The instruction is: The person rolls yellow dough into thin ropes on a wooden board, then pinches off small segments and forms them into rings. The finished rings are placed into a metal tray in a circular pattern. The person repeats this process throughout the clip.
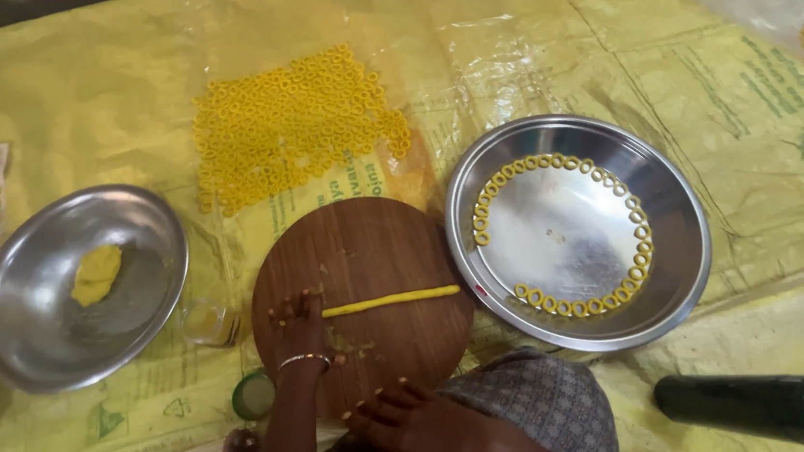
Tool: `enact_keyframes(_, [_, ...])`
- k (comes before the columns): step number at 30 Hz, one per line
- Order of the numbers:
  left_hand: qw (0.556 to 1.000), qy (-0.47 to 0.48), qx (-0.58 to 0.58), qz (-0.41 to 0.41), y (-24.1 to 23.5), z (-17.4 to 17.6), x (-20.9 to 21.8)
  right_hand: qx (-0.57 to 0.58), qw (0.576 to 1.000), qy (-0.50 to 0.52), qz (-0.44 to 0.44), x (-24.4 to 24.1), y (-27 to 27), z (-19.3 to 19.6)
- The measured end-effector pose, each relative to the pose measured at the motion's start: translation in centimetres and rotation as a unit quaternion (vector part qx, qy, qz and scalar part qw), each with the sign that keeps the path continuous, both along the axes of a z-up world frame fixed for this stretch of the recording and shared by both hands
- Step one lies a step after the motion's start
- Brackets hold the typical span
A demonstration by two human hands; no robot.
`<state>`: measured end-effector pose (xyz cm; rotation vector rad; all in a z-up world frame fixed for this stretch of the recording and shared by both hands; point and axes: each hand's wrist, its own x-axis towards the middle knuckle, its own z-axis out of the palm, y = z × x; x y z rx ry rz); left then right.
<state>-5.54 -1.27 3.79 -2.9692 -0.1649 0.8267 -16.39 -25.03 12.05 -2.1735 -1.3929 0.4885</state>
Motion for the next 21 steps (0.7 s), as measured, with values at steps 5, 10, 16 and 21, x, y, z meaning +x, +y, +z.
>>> enact_keyframes(5, [0.996,-0.021,0.081,-0.008,-1.4,0.9,-0.6,-0.033,0.997,-0.071,-0.018,-0.8,1.1,-3.1])
enact_keyframes(10, [0.995,-0.006,0.095,0.022,-1.7,0.6,-1.4,-0.019,0.99,-0.128,-0.057,-0.3,1.2,-4.5])
enact_keyframes(16, [0.994,-0.053,0.069,0.059,-1.1,-0.7,-2.6,0.032,0.998,0.014,0.044,0.7,1.2,-5.7])
enact_keyframes(21, [0.995,-0.054,0.025,0.084,-1.7,-1.1,-1.2,0.099,0.989,0.109,-0.029,3.6,0.8,-9.2])
